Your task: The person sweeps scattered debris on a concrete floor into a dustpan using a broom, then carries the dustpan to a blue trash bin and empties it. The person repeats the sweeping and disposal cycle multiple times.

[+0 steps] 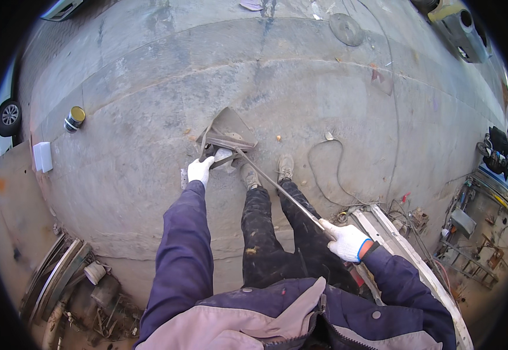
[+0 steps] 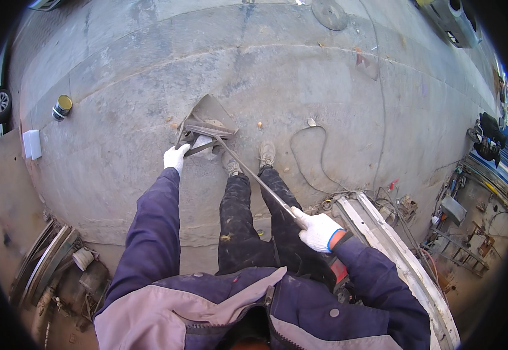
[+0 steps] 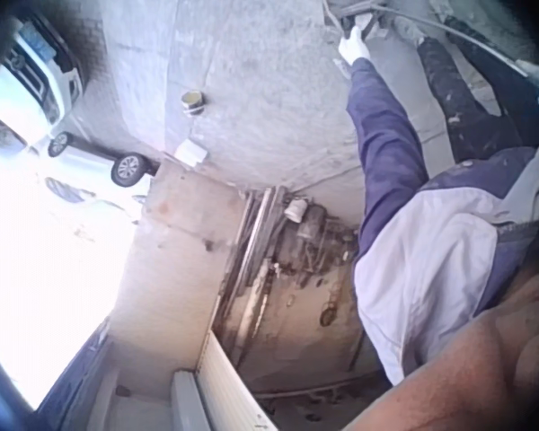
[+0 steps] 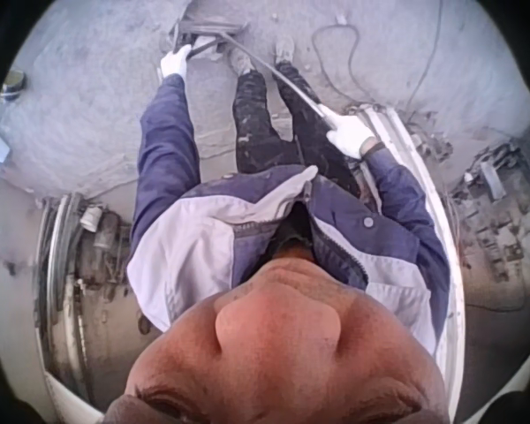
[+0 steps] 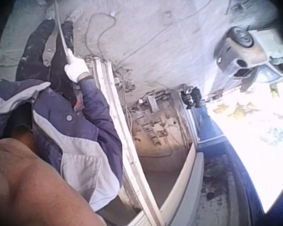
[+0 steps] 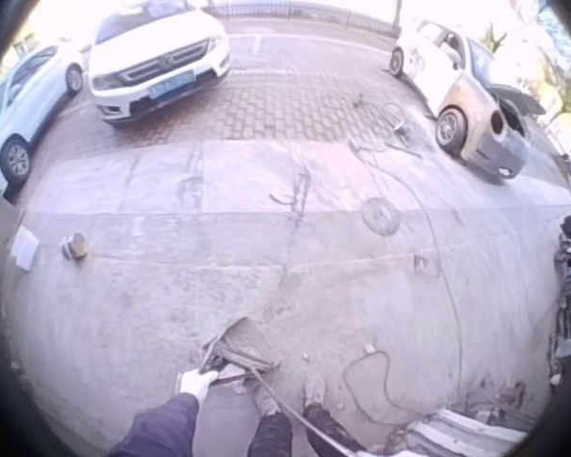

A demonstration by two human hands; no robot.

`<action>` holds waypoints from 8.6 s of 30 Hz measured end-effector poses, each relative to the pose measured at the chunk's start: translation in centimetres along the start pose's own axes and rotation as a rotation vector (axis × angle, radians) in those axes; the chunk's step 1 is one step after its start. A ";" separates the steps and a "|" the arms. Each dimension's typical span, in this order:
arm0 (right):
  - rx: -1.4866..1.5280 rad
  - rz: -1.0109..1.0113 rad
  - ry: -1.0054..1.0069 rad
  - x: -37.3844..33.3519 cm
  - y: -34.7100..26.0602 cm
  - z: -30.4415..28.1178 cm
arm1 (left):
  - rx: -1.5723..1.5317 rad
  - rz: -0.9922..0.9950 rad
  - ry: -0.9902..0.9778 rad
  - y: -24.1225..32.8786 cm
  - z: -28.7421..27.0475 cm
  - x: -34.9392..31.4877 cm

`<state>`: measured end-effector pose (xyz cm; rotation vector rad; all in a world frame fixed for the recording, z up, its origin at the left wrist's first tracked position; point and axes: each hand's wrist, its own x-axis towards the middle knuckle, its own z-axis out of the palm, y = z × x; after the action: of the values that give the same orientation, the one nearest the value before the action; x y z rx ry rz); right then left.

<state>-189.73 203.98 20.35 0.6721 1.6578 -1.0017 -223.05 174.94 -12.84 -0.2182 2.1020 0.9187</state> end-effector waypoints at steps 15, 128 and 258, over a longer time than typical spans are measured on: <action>0.558 0.099 0.160 -26.4 -1.7 -1.7 | -0.814 -0.093 0.347 -5.9 -15.5 -19.9; -0.023 -0.167 0.125 128.4 -347.1 -65.8 | -1.551 -0.216 1.484 42.3 -306.8 145.6; 0.623 0.302 0.155 168.4 -526.1 215.1 | -0.815 0.757 0.893 -123.4 -618.1 174.6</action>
<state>-568.84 -250.51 -13.39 1.3968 1.3064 -1.2695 -662.86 -306.06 41.31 -0.2770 2.4838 2.4920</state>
